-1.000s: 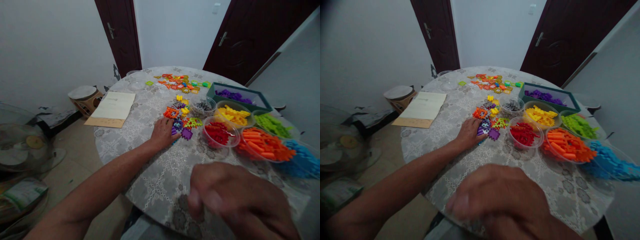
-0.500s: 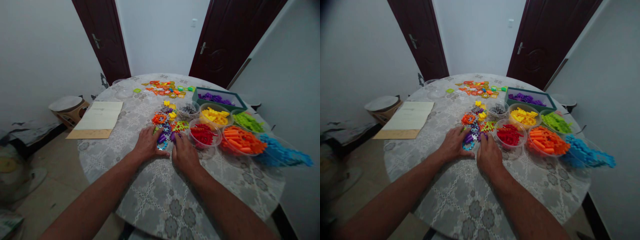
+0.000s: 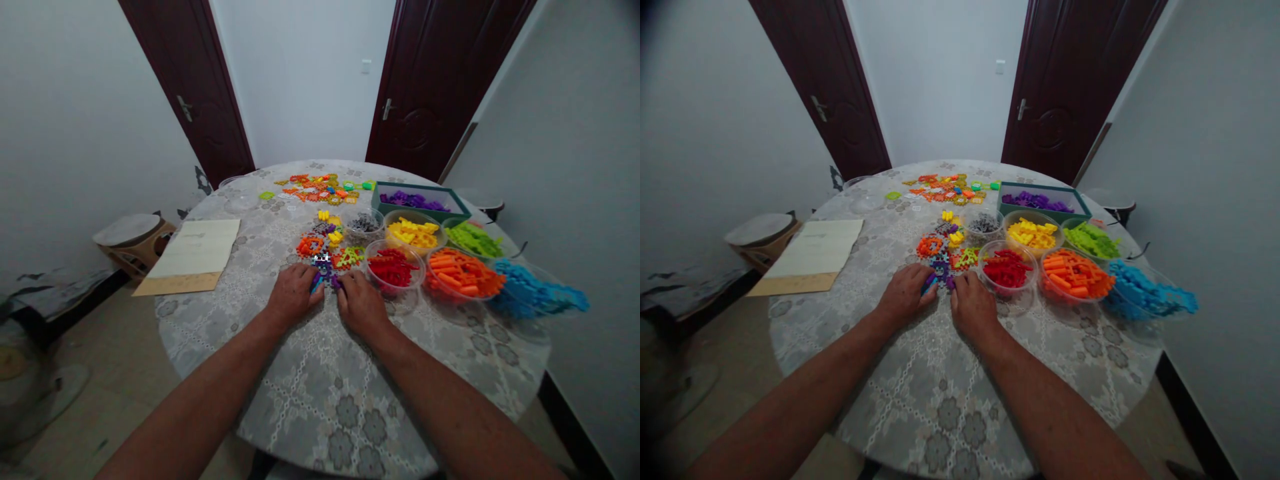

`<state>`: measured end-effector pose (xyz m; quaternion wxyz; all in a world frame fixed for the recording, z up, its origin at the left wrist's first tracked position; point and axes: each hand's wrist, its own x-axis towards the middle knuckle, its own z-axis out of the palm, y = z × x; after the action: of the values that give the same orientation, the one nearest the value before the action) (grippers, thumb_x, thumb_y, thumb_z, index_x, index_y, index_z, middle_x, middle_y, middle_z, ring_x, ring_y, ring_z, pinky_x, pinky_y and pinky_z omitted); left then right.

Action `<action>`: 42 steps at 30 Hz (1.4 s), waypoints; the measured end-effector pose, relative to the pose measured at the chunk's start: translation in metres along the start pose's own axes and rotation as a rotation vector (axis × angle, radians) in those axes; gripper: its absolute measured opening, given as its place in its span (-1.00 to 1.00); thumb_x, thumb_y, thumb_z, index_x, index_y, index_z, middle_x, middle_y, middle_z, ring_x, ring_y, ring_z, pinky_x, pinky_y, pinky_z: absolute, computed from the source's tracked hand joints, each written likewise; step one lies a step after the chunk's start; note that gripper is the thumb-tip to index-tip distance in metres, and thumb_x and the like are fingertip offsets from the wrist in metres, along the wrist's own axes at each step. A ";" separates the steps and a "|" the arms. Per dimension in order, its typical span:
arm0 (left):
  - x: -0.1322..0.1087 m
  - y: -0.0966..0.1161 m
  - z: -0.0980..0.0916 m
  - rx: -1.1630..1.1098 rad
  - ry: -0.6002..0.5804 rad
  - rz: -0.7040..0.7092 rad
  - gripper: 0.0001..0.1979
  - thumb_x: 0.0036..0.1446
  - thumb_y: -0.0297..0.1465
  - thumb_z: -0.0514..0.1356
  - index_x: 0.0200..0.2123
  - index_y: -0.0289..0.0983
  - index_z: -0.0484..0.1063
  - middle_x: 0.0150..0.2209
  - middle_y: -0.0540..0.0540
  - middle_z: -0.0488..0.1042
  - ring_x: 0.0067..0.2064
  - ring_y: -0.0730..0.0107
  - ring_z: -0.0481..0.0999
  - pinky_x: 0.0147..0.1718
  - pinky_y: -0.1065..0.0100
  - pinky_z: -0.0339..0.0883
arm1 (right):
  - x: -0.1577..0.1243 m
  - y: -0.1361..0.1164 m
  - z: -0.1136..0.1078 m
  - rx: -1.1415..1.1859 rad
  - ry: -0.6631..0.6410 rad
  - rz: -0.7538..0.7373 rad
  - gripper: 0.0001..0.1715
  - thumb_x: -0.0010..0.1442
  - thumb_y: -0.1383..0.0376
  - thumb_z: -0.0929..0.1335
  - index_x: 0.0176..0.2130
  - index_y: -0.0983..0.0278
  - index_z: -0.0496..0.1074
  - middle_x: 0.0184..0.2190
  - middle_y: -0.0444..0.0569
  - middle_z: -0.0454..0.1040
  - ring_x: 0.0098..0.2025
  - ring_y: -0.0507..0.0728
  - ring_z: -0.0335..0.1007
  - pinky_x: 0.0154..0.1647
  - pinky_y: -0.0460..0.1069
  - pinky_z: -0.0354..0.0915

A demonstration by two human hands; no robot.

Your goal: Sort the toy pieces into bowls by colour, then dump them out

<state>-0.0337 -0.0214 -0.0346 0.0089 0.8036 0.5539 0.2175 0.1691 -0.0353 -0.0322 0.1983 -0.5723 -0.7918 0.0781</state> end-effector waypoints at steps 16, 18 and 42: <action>-0.001 -0.026 0.004 -0.030 0.097 -0.076 -0.71 0.29 -0.17 0.31 -0.02 -0.19 0.54 0.03 -0.25 0.56 0.07 -0.04 0.49 0.11 -0.03 0.31 | 0.000 -0.001 -0.001 0.039 -0.046 -0.002 -0.71 0.48 0.27 0.31 0.12 0.22 0.48 0.09 0.10 0.45 0.08 0.20 0.43 0.03 0.02 0.36; -0.002 -0.024 0.004 -0.003 0.100 -0.095 -0.62 0.22 -0.13 0.38 0.02 -0.18 0.53 0.04 -0.24 0.56 0.08 -0.06 0.48 0.11 -0.04 0.29 | -0.001 -0.002 -0.001 0.042 -0.053 -0.005 -0.71 0.45 0.28 0.33 0.13 0.21 0.48 0.10 0.09 0.44 0.09 0.20 0.43 0.02 0.02 0.36; 0.002 -0.018 -0.001 -0.294 0.223 -0.093 -0.85 0.26 -0.24 0.28 -0.18 -0.16 0.46 -0.23 -0.06 0.51 -0.18 0.20 0.51 -0.09 0.17 0.43 | 0.000 -0.003 0.003 0.069 -0.007 0.003 -0.74 0.42 0.29 0.34 0.07 0.18 0.50 0.07 0.05 0.46 0.05 0.19 0.45 -0.02 0.01 0.38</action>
<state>-0.0493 -0.0128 -0.0376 0.0749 0.7381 0.5502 0.3831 0.1656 -0.0361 -0.0342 0.2153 -0.5662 -0.7883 0.1077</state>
